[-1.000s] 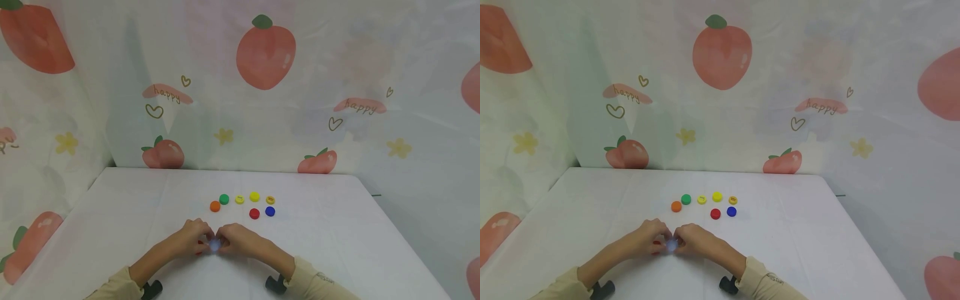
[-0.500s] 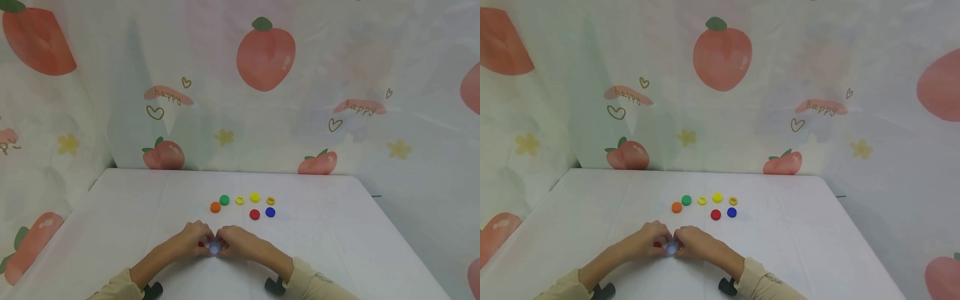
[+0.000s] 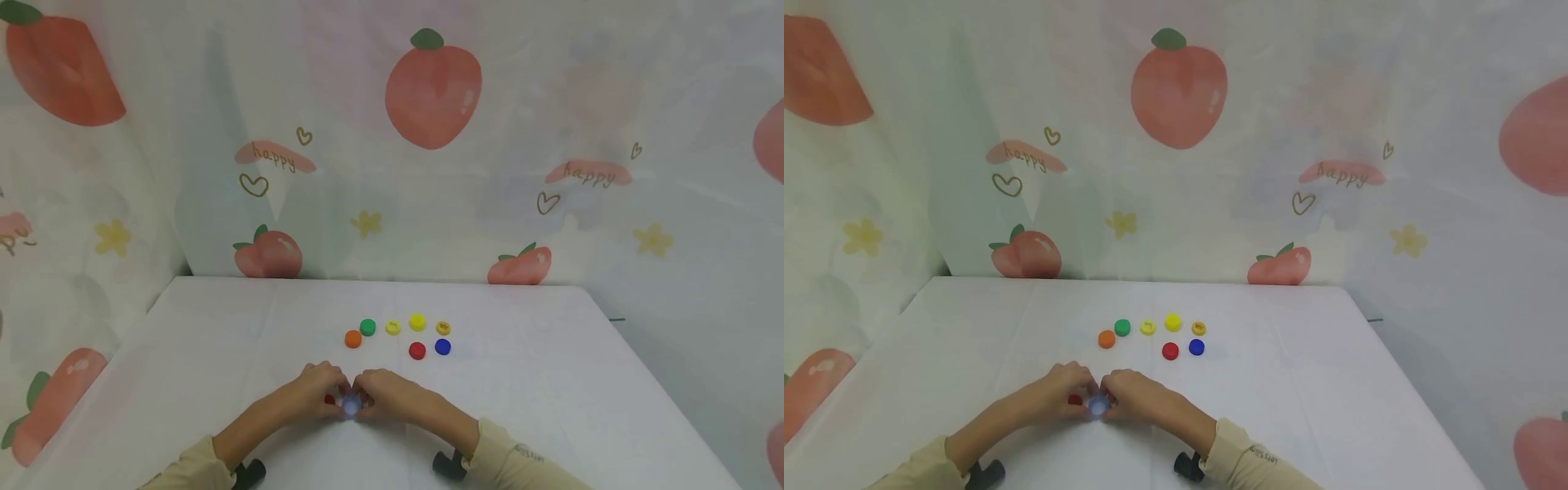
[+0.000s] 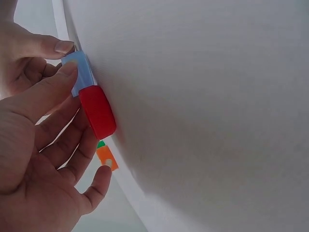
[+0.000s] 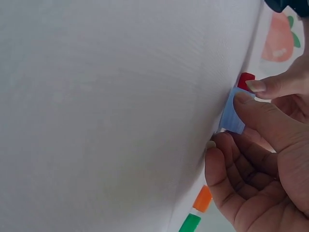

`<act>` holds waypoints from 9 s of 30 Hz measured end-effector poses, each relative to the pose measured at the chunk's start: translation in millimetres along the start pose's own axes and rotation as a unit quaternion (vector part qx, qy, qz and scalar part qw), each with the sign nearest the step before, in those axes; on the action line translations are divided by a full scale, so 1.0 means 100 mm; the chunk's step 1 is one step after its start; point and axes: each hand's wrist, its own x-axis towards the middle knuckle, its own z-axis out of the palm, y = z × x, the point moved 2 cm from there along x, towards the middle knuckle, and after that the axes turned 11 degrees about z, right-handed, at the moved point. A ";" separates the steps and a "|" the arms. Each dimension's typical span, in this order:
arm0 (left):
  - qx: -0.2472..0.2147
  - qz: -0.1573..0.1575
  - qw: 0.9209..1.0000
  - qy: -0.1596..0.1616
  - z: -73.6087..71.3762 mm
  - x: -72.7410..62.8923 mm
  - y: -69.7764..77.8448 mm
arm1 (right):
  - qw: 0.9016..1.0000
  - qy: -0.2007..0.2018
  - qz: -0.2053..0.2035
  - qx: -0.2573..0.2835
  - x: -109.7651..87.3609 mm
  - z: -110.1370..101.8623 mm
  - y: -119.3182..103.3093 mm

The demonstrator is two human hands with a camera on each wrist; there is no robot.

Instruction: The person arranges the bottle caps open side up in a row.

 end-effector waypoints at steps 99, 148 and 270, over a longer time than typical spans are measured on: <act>-0.024 -0.141 0.981 0.133 -0.30 0.62 -0.53 | 0.978 0.144 0.098 0.111 0.59 -0.28 0.32; -0.087 -0.009 0.986 0.140 -0.20 0.33 -0.14 | 0.980 0.148 0.036 0.129 0.04 -0.29 0.32; -0.035 -0.106 0.991 0.072 -0.10 0.12 0.05 | 0.996 0.023 0.059 0.066 -0.27 -0.19 0.38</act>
